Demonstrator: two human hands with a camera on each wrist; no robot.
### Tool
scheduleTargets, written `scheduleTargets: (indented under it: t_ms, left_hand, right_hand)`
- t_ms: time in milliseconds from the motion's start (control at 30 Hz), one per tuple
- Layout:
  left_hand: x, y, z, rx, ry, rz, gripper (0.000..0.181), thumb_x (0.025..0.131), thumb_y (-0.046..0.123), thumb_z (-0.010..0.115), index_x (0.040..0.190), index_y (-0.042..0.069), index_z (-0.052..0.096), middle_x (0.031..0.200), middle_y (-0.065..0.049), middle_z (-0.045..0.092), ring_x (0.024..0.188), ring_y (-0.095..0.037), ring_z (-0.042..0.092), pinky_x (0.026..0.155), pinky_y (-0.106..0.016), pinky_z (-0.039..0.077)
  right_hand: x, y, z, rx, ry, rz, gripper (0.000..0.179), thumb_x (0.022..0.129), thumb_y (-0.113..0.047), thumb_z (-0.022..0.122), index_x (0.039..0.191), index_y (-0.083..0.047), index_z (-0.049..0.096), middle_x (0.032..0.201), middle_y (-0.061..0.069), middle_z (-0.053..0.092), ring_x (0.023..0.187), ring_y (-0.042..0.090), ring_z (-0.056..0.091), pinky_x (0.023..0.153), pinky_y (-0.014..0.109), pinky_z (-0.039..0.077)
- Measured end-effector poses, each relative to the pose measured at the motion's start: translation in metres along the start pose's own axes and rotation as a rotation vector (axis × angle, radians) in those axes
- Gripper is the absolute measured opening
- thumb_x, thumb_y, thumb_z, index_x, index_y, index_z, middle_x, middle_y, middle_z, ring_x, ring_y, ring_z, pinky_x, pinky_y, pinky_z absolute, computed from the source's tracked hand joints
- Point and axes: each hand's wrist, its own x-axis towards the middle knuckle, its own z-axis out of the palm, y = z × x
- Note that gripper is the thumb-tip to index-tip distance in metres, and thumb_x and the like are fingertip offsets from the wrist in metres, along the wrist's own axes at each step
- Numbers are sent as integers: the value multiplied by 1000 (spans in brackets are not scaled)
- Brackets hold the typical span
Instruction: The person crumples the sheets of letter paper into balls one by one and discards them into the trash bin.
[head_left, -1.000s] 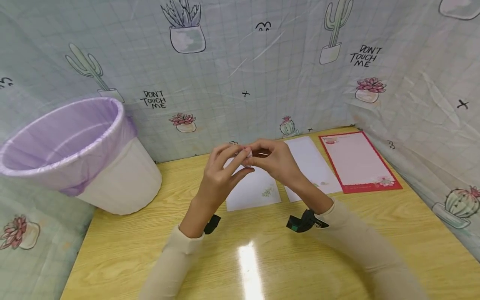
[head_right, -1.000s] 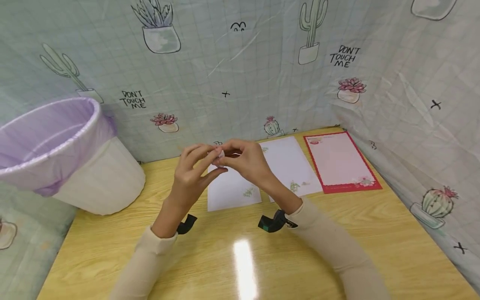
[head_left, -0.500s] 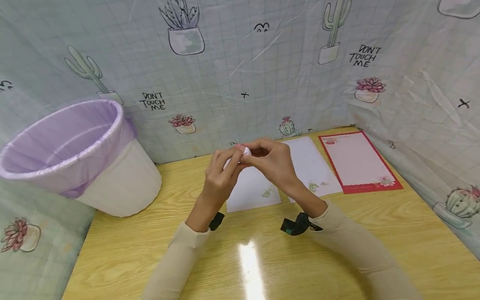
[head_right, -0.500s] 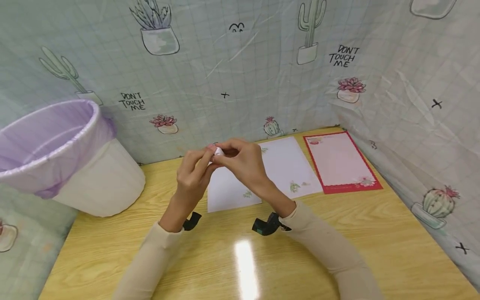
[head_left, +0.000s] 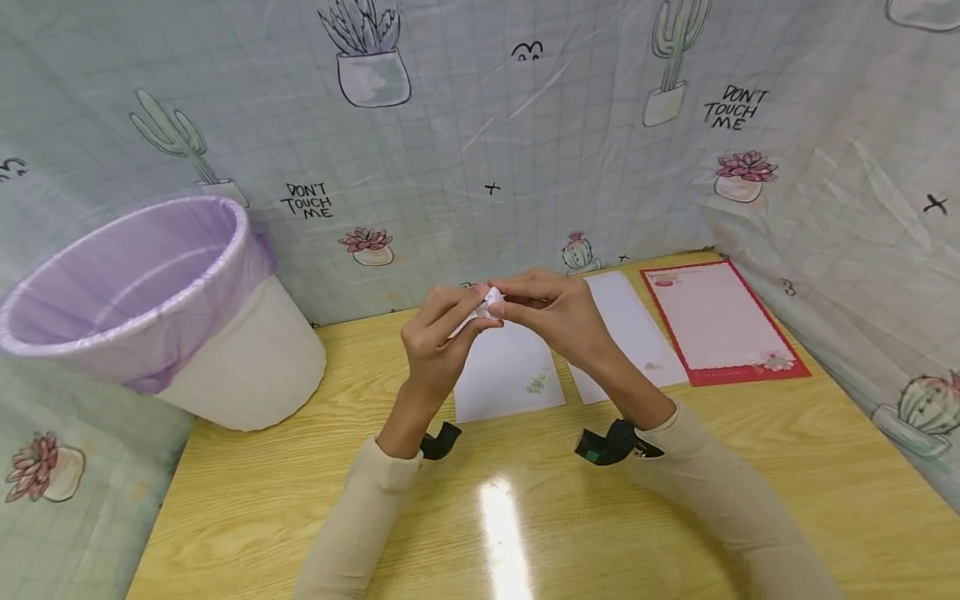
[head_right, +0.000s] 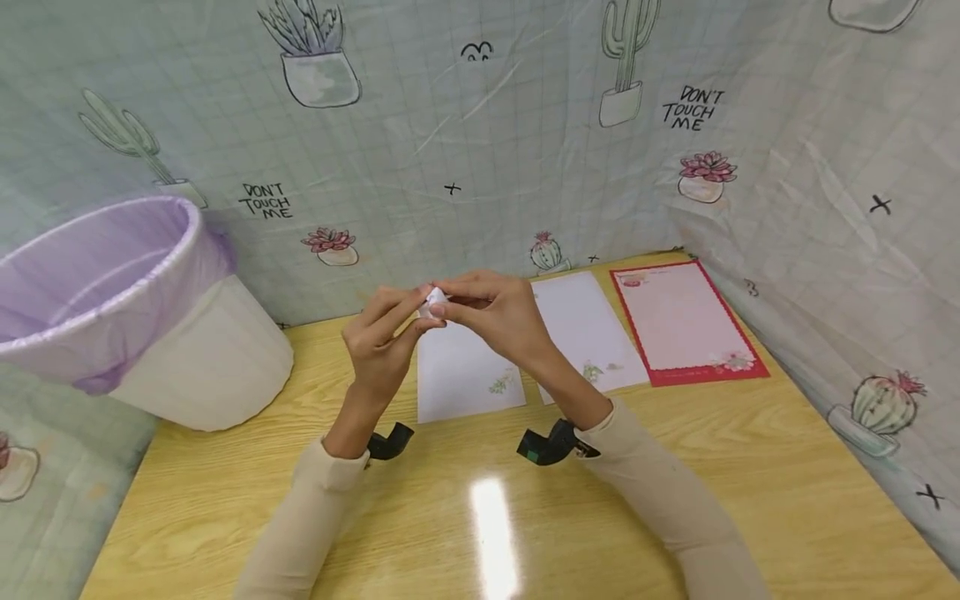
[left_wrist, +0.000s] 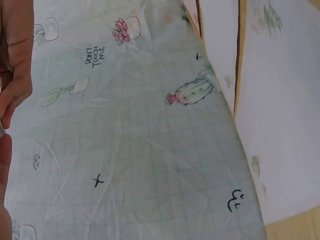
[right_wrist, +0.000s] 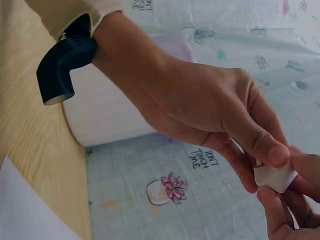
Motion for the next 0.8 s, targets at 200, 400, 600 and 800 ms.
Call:
scheduleTargets:
  t_ms: [200, 400, 600, 800]
  left_hand:
    - [1, 0, 2, -6, 28, -61, 36, 92, 20, 72, 104, -14, 74, 87, -18, 68, 71, -24, 58, 63, -24, 47]
    - [11, 4, -7, -234, 1, -336, 42, 92, 21, 71, 109, -17, 70, 96, -20, 67, 87, -15, 67, 77, -23, 58]
    - [17, 8, -15, -378, -41, -555, 52, 91, 25, 72, 118, -18, 65, 110, 0, 66, 102, -17, 67, 88, -30, 58]
    - [15, 13, -16, -556, -5, -696, 29, 89, 27, 75, 116, 15, 78, 107, -1, 68, 95, -15, 66, 82, -22, 55]
  right_hand:
    - [3, -1, 1, -3, 21, 61, 28, 91, -10, 77, 119, -3, 75, 105, 12, 73, 93, 21, 69, 81, 30, 59]
    - [12, -5, -10, -60, -97, 21, 33, 92, -9, 76, 126, -7, 73, 113, 7, 71, 101, 19, 69, 90, 31, 58]
    - [20, -4, -16, -104, -186, -219, 48, 84, 7, 77, 131, 2, 67, 118, 13, 67, 102, 24, 69, 90, 32, 58]
    - [27, -4, -18, -222, -176, -325, 42, 76, 1, 86, 117, -2, 76, 110, 6, 69, 88, 14, 66, 72, 23, 54]
